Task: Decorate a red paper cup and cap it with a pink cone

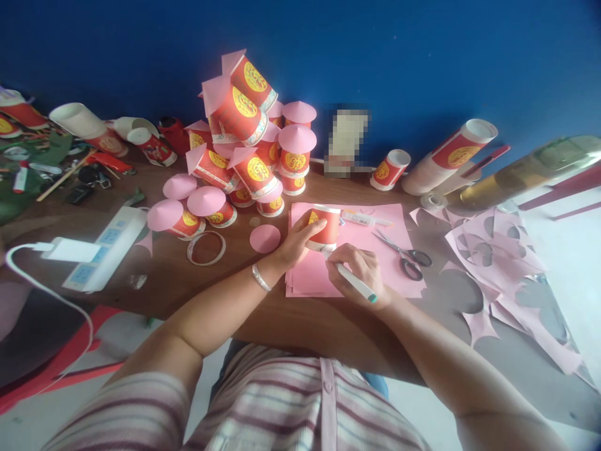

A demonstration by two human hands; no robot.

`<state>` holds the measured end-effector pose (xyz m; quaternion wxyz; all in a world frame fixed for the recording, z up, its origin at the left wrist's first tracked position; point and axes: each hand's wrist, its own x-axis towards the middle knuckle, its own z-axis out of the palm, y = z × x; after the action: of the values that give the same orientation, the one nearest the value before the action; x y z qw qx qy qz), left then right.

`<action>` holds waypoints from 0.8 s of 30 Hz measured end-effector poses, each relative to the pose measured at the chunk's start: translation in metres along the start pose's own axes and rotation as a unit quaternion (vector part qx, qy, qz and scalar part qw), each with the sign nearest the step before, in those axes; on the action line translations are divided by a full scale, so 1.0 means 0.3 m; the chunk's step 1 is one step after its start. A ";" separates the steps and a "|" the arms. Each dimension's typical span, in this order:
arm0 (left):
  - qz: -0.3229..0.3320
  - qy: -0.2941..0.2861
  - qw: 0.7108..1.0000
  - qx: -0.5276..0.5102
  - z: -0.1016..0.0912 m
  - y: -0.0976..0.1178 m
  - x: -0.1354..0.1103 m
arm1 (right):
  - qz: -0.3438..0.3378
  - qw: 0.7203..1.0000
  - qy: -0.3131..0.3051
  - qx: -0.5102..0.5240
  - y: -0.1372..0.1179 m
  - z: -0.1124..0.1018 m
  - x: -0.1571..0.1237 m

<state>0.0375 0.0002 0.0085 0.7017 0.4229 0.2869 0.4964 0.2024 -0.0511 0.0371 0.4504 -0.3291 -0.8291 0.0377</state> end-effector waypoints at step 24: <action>-0.001 0.004 0.999 -0.033 -0.011 -0.015 0.004 | -0.006 0.999 0.034 0.008 0.017 -0.008 0.004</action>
<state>0.0371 0.0017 0.0030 0.7148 0.3969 0.2735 0.5066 0.2066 -0.0470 0.0375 0.4814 -0.3215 -0.8149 0.0302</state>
